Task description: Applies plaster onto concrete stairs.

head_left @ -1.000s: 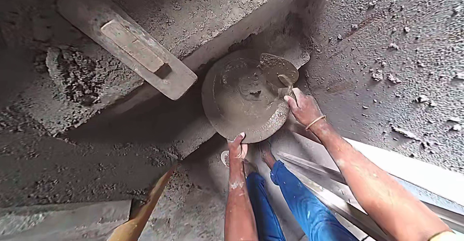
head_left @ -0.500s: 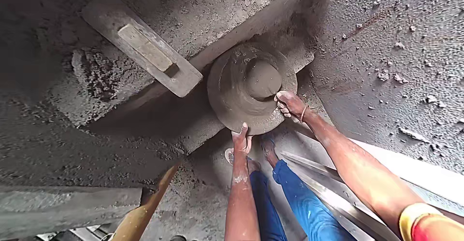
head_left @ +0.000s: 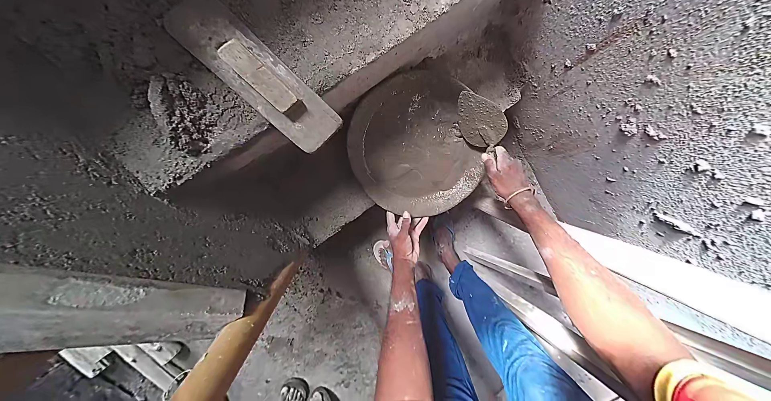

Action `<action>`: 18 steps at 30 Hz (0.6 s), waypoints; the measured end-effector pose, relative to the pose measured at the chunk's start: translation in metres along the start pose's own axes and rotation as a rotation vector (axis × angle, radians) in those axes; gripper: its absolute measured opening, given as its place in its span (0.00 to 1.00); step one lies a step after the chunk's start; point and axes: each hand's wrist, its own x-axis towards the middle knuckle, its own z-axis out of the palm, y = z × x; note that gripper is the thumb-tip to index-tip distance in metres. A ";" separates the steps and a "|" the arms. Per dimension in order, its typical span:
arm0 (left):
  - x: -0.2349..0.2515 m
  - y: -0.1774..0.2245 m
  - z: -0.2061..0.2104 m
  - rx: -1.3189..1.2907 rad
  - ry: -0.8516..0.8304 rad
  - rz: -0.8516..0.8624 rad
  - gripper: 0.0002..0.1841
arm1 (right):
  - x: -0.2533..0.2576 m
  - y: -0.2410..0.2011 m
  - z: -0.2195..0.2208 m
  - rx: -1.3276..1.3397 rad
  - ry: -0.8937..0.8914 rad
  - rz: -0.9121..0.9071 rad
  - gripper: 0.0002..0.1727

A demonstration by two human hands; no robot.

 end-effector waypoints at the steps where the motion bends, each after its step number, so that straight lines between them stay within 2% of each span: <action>1: -0.001 -0.002 -0.001 0.009 0.015 0.008 0.37 | 0.003 0.000 0.008 -0.018 -0.016 0.017 0.30; 4: -0.004 -0.005 0.000 0.033 0.044 0.031 0.34 | 0.021 0.006 0.040 0.209 -0.226 -0.011 0.25; 7: -0.004 -0.006 -0.002 0.029 0.051 0.029 0.30 | 0.020 0.012 0.052 0.870 -0.512 0.118 0.18; 9: -0.005 -0.007 -0.005 0.006 0.030 0.028 0.29 | 0.013 0.013 0.047 1.054 -0.618 0.145 0.19; 12: -0.009 -0.004 -0.007 -0.001 0.036 0.015 0.28 | -0.002 0.010 0.045 1.001 -0.568 0.014 0.17; 15: -0.016 -0.001 -0.011 0.046 0.034 0.009 0.29 | -0.014 0.004 0.044 0.715 -0.334 -0.097 0.17; 18: -0.042 0.003 -0.024 0.230 0.056 0.004 0.29 | -0.017 0.000 0.034 0.486 -0.181 -0.080 0.22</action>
